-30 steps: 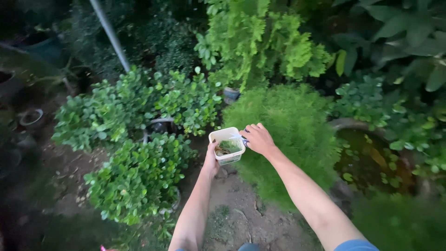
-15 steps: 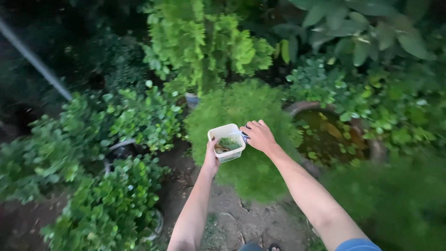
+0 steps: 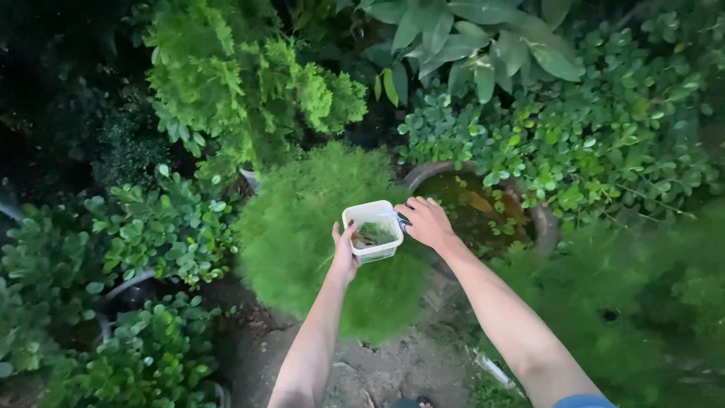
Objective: Harvesting leaves and flowers from various garden plants using hands and scissors and collecting them in a container.
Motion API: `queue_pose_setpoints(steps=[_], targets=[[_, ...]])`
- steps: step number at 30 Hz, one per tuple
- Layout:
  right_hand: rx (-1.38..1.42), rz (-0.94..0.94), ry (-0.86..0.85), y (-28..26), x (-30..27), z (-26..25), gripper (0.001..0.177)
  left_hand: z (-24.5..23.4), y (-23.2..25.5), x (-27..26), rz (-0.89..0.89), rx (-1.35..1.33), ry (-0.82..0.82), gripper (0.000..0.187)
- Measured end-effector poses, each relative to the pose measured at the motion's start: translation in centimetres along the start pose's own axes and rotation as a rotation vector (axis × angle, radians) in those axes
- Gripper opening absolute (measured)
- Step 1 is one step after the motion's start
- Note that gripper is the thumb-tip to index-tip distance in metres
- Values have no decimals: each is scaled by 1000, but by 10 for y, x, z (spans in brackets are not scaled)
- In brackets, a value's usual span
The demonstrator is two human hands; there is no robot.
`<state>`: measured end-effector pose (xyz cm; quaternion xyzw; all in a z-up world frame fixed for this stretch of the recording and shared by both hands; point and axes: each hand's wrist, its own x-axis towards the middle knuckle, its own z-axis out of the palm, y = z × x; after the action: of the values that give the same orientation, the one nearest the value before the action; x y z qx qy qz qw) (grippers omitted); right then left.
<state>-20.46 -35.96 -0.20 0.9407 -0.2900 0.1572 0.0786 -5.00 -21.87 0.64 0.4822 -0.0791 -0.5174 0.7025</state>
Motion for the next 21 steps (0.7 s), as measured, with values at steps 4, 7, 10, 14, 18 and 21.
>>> queue_pose_setpoints(steps=[4, 7, 10, 14, 18, 21], targets=[[-10, -4, -9, 26, 1, -5, 39, 16, -15, 21, -25, -27, -77, 74], [-10, -29, 21, 42, 5, -3, 44, 19, -29, 46, -52, -65, -56, 53], [6, -68, 102, 55, 12, 5, 43, 29, -23, 43, -111, 1, -16, 56], [75, -131, 164, 58, 27, 8, 40, 33, -14, 41, -68, 12, 12, 54], [120, -212, 213, 52, 56, 15, 42, 32, 6, 39, 0, -21, 66, 62], [159, -252, 269, 40, 82, 23, 40, 15, 22, 54, 16, -23, 93, 61]])
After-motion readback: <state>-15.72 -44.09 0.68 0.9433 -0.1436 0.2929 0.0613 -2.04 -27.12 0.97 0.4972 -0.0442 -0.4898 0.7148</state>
